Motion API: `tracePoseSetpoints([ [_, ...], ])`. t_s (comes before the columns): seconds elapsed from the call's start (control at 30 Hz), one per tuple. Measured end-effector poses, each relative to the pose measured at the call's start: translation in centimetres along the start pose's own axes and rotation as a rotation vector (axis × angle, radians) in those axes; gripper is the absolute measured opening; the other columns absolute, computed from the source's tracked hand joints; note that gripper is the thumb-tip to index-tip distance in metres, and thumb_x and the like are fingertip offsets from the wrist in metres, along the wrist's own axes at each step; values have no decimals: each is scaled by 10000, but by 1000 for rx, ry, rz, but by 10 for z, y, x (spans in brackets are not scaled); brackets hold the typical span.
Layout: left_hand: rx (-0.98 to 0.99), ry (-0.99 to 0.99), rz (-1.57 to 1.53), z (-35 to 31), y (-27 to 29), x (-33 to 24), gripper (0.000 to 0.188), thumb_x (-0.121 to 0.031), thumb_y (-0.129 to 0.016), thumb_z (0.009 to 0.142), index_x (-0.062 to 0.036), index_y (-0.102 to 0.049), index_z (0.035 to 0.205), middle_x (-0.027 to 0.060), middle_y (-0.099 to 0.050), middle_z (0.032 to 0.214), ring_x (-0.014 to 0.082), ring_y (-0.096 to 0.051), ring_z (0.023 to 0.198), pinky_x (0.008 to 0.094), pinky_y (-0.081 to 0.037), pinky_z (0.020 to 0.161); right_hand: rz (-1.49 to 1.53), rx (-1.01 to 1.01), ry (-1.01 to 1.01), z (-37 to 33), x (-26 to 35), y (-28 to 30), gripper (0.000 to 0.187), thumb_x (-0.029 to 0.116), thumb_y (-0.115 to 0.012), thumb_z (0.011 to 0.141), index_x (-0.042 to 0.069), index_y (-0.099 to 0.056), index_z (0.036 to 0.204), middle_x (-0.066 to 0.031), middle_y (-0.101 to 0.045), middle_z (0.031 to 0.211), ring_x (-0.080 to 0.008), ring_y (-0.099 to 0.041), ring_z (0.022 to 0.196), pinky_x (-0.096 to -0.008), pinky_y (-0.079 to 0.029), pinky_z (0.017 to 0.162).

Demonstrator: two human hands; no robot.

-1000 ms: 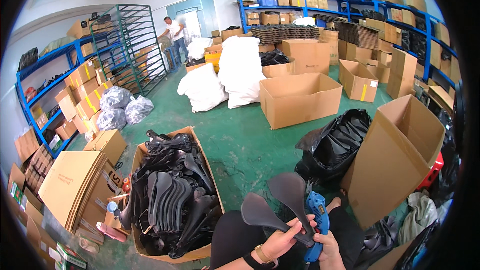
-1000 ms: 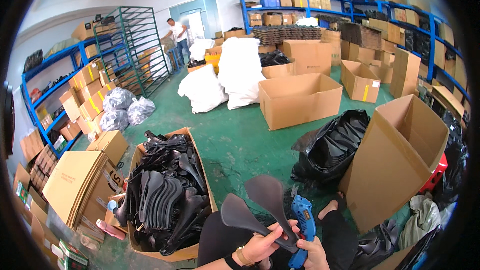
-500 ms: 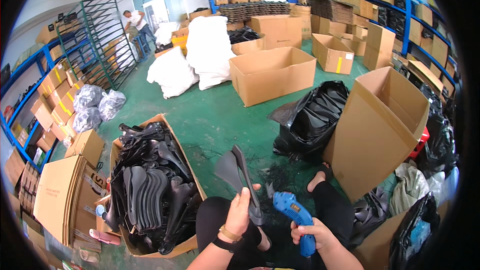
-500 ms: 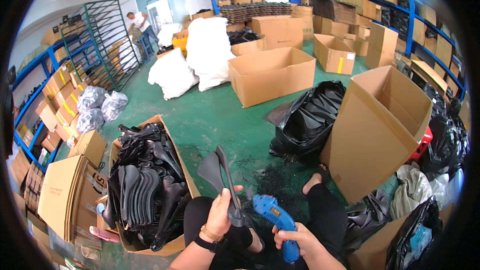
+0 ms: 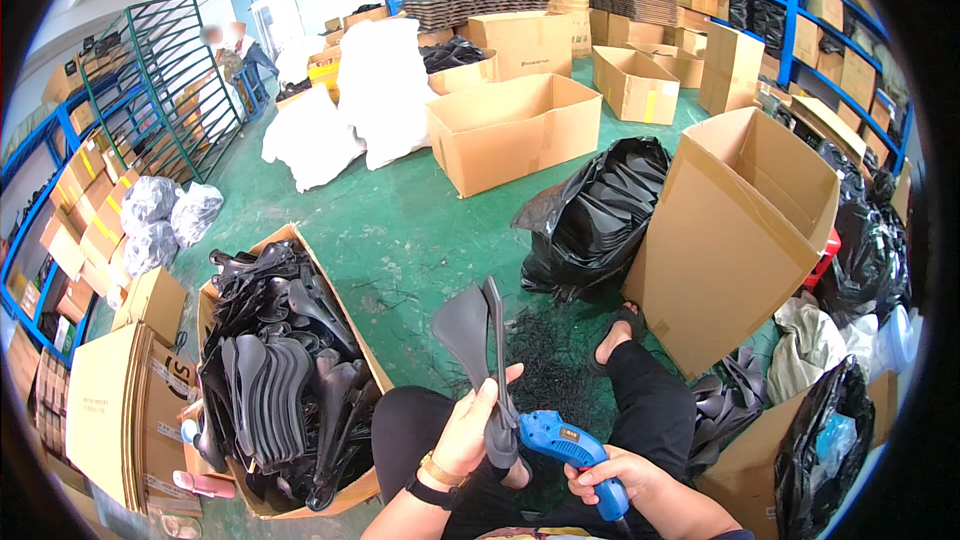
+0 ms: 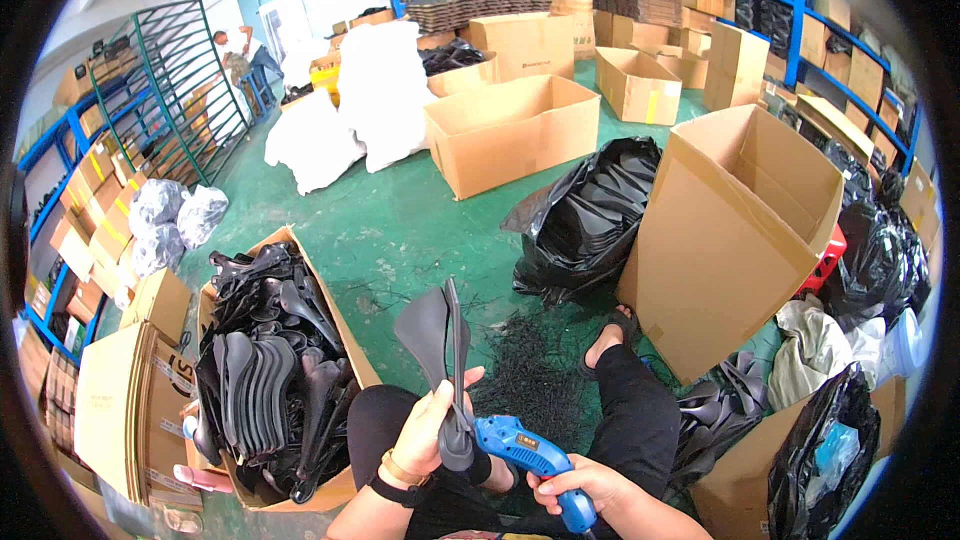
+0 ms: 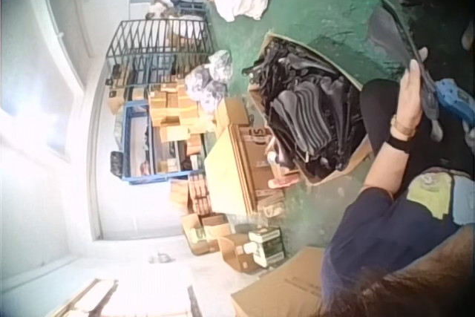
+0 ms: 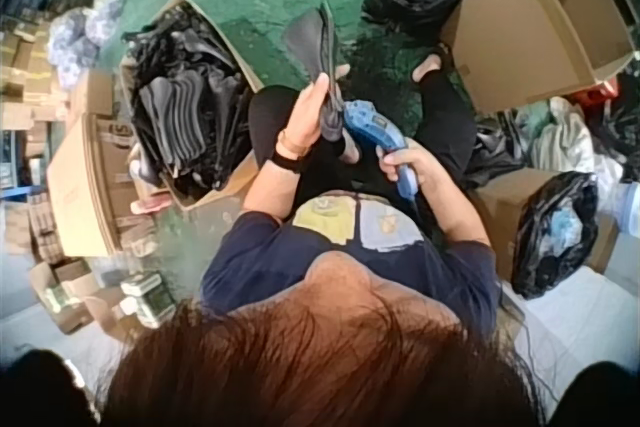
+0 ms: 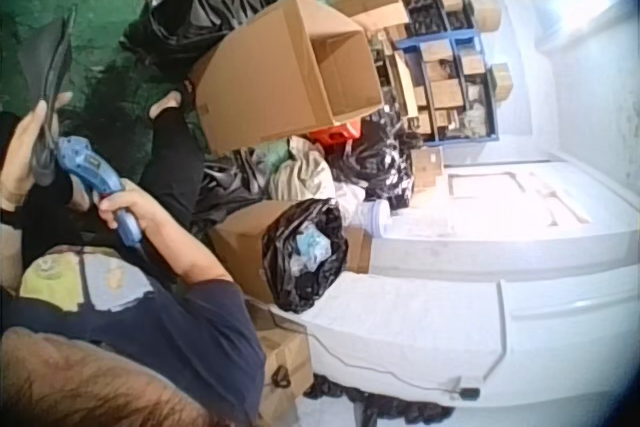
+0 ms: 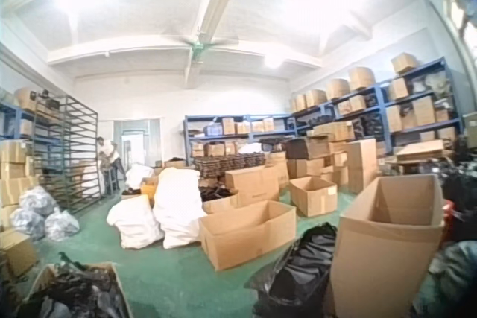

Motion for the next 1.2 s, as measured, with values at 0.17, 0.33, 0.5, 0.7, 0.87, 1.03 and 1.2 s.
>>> tracePoseSetpoints([
  [0.17, -43, 36, 1, -6, -12, 1, 527, -387, -430, 1002, -4, -437, 1364, -24, -532, 780, 64, -494, 677, 202, -406, 630, 39, -10, 78, 10, 7, 0, 275, 85, -692, 759, -16, -568, 982, -84, -544, 693, -164, -536, 582, -270, -447, 576],
  [0.33, -7, 69, 22, -8, -3, 17, 475, -384, -424, 1006, -22, -485, 1308, -9, -525, 802, 69, -504, 734, 209, -424, 667, -4, -99, 212, 23, 26, -8, 286, 79, -701, 743, -18, -569, 977, -79, -541, 684, -168, -542, 606, -280, -453, 571],
  [0.5, -48, 35, 11, -5, -12, 24, 358, -357, -428, 1009, -33, -532, 1122, 42, -573, 849, 90, -539, 778, 232, -439, 702, -13, -198, 401, 35, 42, -8, 276, 121, -712, 765, 8, -591, 986, -90, -593, 774, -188, -588, 698, -320, -504, 641],
  [0.7, -81, -275, 178, -4, -21, 35, 208, -222, -511, 984, -49, -504, 1100, 56, -620, 1005, 122, -545, 885, 292, -435, 825, -121, -251, 283, 45, 28, -4, 391, 116, -784, 751, 11, -603, 1081, -92, -657, 937, -192, -657, 821, -320, -559, 729],
  [0.87, -46, -178, -475, 1, -14, 1, 581, -523, -412, 962, -57, -469, 1304, 82, -609, 1064, 141, -525, 760, 312, -445, 741, -152, -233, 242, 40, 13, 6, 377, 102, -766, 757, -7, -595, 1075, -91, -650, 913, -180, -651, 777, -299, -555, 714],
  [1.03, -28, -75, -616, 4, 10, 8, 446, -477, -450, 967, -57, -525, 1098, 37, -531, 882, 99, -464, 665, 264, -450, 641, -71, -283, 291, 25, 12, 3, 364, 135, -762, 755, 1, -596, 1050, -82, -634, 839, -194, -637, 760, -358, -539, 755],
  [1.2, 12, 161, -779, 7, 26, 18, 413, -443, -503, 954, -31, -528, 955, 46, -472, 805, 78, -392, 543, 192, -423, 506, -16, -68, 254, 1, 8, 9, 303, 145, -729, 776, -6, -586, 996, -62, -588, 761, -166, -598, 695, -332, -506, 683],
])
Point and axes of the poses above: each hand's wrist, its own z-axis towards the middle knuckle, its own y-axis out of the back of the hand, x = y × z, the point moved 2 cm from there along z, towards the middle knuckle
